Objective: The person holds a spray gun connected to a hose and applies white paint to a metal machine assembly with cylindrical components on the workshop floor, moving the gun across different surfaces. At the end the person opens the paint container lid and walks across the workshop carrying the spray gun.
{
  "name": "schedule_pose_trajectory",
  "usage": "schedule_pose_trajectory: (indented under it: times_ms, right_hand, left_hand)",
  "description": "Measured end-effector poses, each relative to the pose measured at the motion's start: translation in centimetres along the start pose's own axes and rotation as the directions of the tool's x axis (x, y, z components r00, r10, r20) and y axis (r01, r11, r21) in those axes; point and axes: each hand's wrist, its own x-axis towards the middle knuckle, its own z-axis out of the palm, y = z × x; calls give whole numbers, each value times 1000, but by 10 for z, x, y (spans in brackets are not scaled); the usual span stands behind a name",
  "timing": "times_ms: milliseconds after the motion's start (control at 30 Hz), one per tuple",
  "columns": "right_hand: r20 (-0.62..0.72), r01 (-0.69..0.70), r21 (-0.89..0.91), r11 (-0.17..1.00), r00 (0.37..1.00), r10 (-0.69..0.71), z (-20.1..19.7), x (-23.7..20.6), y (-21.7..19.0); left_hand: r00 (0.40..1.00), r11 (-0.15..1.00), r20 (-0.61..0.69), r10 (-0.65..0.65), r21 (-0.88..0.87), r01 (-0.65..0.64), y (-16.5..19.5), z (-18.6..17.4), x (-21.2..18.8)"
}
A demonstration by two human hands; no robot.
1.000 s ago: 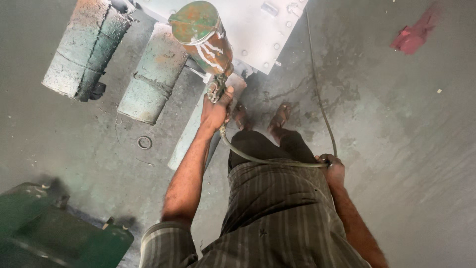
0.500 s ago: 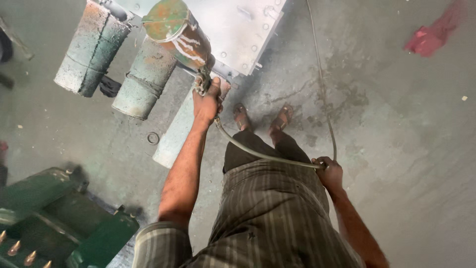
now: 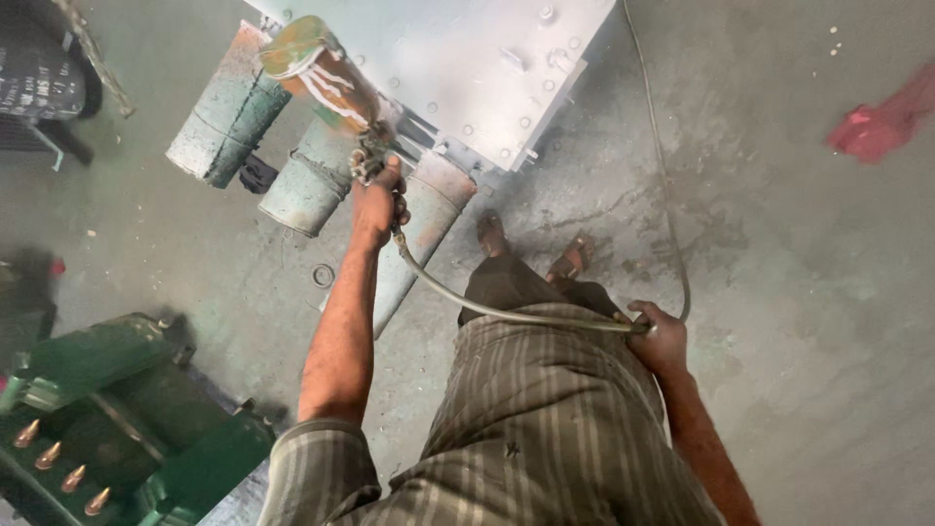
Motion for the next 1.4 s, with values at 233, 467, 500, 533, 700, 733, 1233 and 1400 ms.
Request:
schedule_pose_trajectory:
  times_ms: [233, 467, 500, 533, 700, 733, 1233, 1400]
  right_hand:
    - [57, -78, -118, 990, 995, 85, 14, 8, -11]
    - [71, -94, -94, 991, 992, 100, 26, 5, -24]
    - [96, -135, -89, 987, 985, 144, 26, 5, -24]
    - [118, -177, -86, 980, 975, 187, 27, 6, -25]
    - [122, -120, -108, 987, 983, 133, 30, 5, -26]
    - [134, -137, -115, 984, 979, 152, 30, 4, -26]
    - [138, -187, -122, 975, 969, 203, 12, -7, -5]
    - [126, -76, -121, 990, 988, 91, 2, -8, -2]
  left_hand:
    - [1000, 997, -2, 5, 76, -5, -12, -10, 7]
    - [994, 996, 93, -62, -53, 67, -8, -38, -2]
    - [981, 991, 167, -97, -77, 111, -9, -40, -3]
    - [987, 993, 138, -82, -68, 92, -11, -42, -3]
    - [992, 996, -96, 76, 45, -72, -14, -41, 19]
    - [993, 997, -105, 60, 48, -55, -15, -42, 21]
    - [991, 999, -131, 32, -20, -35, -32, -27, 4]
    - [995, 990, 90, -49, -131, 61, -35, -20, -19]
